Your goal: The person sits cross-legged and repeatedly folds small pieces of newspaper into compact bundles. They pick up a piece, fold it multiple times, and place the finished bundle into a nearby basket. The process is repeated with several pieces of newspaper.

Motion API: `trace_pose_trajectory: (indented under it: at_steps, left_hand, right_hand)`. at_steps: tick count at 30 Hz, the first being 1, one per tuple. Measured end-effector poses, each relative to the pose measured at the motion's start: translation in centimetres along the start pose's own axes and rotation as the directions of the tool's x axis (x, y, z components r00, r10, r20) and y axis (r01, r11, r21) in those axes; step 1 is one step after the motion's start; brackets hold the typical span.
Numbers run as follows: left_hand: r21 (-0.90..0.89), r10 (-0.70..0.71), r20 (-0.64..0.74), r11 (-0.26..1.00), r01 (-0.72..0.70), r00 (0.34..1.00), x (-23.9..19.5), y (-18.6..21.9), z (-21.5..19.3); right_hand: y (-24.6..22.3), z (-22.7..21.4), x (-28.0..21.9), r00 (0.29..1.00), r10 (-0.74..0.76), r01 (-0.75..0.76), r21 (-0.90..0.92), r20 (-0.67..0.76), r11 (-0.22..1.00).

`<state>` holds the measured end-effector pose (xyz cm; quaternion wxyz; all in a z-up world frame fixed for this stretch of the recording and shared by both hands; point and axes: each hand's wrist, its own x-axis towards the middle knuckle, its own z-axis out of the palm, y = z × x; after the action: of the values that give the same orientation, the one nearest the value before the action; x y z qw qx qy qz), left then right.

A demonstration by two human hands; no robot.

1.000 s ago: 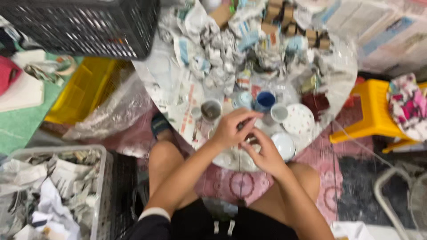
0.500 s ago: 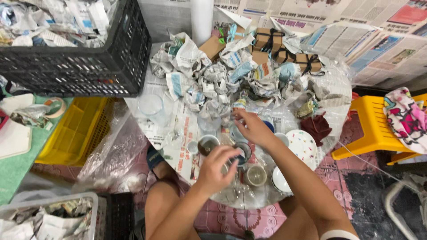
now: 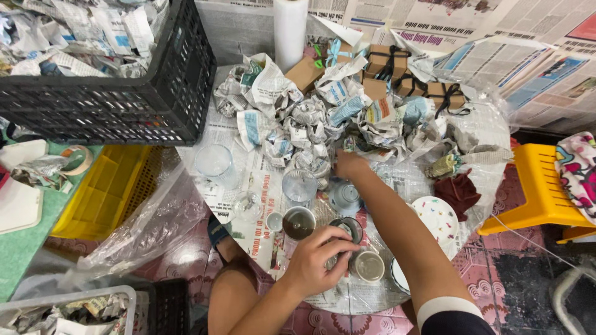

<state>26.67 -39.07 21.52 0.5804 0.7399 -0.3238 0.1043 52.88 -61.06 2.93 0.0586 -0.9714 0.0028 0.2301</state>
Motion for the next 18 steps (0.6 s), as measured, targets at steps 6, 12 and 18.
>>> trace_pose_trajectory:
  at_steps: [6, 12, 18]
  left_hand:
    - [0.035, -0.010, -0.025, 0.999, 0.011, 1.000, 0.5, 0.1, -0.4]
    - [-0.084, -0.146, -0.058, 0.986, 0.141, 0.988, -0.9, -1.1, 0.3]
    - [-0.392, -0.400, -0.080, 0.855, 0.340, 0.913, -2.3, -3.3, 1.6]
  right_hand:
    - [2.6, -0.3, 0.9, 0.971, -0.127, 0.171, 0.221, -0.202, 0.960]
    - [2.4, -5.6, -7.8, 0.982, -0.081, 0.150, 0.451, -0.168, 0.880]
    - [0.2, -8.9, -22.7, 0.877, -0.270, 0.469, 0.587, -0.397, 0.660]
